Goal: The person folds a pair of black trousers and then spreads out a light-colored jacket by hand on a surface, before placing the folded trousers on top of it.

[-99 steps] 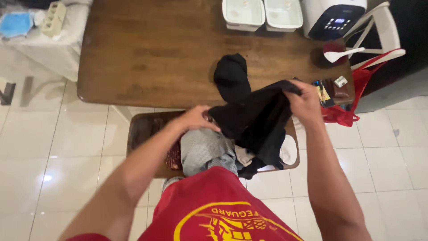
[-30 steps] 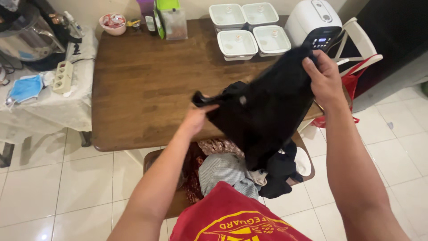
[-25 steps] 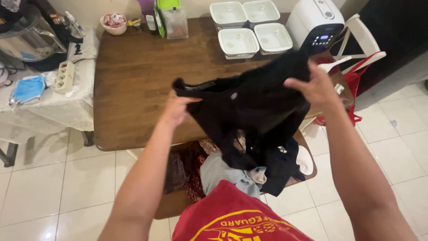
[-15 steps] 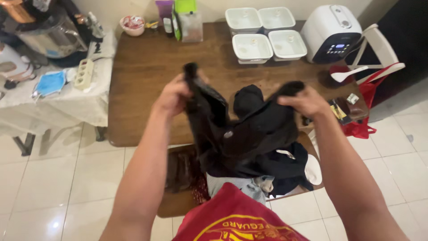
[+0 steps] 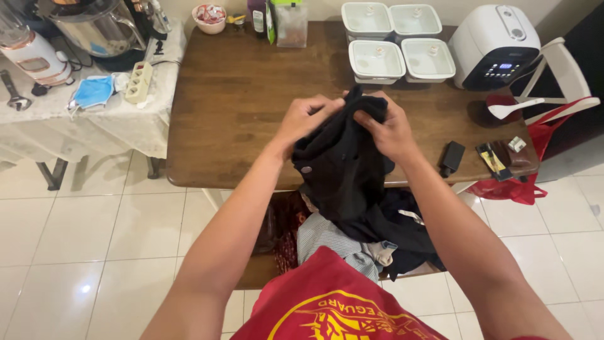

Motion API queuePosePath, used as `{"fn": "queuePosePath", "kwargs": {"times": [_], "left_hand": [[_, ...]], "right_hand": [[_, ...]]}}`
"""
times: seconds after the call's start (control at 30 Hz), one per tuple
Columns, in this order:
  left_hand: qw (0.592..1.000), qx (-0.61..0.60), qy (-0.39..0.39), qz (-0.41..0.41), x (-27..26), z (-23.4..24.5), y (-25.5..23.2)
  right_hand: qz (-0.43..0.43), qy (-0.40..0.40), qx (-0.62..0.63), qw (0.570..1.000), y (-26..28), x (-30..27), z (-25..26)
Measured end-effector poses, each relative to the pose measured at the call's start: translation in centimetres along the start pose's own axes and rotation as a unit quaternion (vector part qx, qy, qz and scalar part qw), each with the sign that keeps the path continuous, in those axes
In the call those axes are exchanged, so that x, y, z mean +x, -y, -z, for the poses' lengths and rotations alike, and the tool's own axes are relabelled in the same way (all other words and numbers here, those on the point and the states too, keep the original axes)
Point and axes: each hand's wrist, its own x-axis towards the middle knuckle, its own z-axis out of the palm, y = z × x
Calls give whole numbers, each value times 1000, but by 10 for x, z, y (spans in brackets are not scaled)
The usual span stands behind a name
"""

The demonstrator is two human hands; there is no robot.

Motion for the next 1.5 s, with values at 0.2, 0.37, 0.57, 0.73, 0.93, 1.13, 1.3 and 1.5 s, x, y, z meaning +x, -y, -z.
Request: {"fn": "queuePosePath", "kwargs": {"times": [0.2, 0.37, 0.57, 0.73, 0.93, 1.13, 1.3, 1.5], "left_hand": [[980, -154, 127, 9, -47, 6, -32], [997, 42, -69, 12, -54, 6, -12], [976, 102, -94, -169, -23, 56, -53], [974, 26, -75, -214, -17, 73, -91], [981, -49, -187, -8, -51, 84, -27], [974, -156, -149, 65, -96, 73, 79], [947, -41, -318, -2, -82, 140, 61], [875, 326, -341, -109, -19, 249, -92]], "right_hand": [[0, -101, -58, 993, -9, -2, 8], [51, -117, -86, 988, -2, 9, 12], [1, 16, -141, 990, 51, 36, 24], [1, 73, -91, 993, 76, 70, 15], [55, 34, -165, 984, 76, 99, -41], [-32, 11, 25, 999, 42, 125, -74], [-38, -42, 40, 998, 1, 121, -69], [-199, -112, 252, 941, -9, 112, -92]]}}
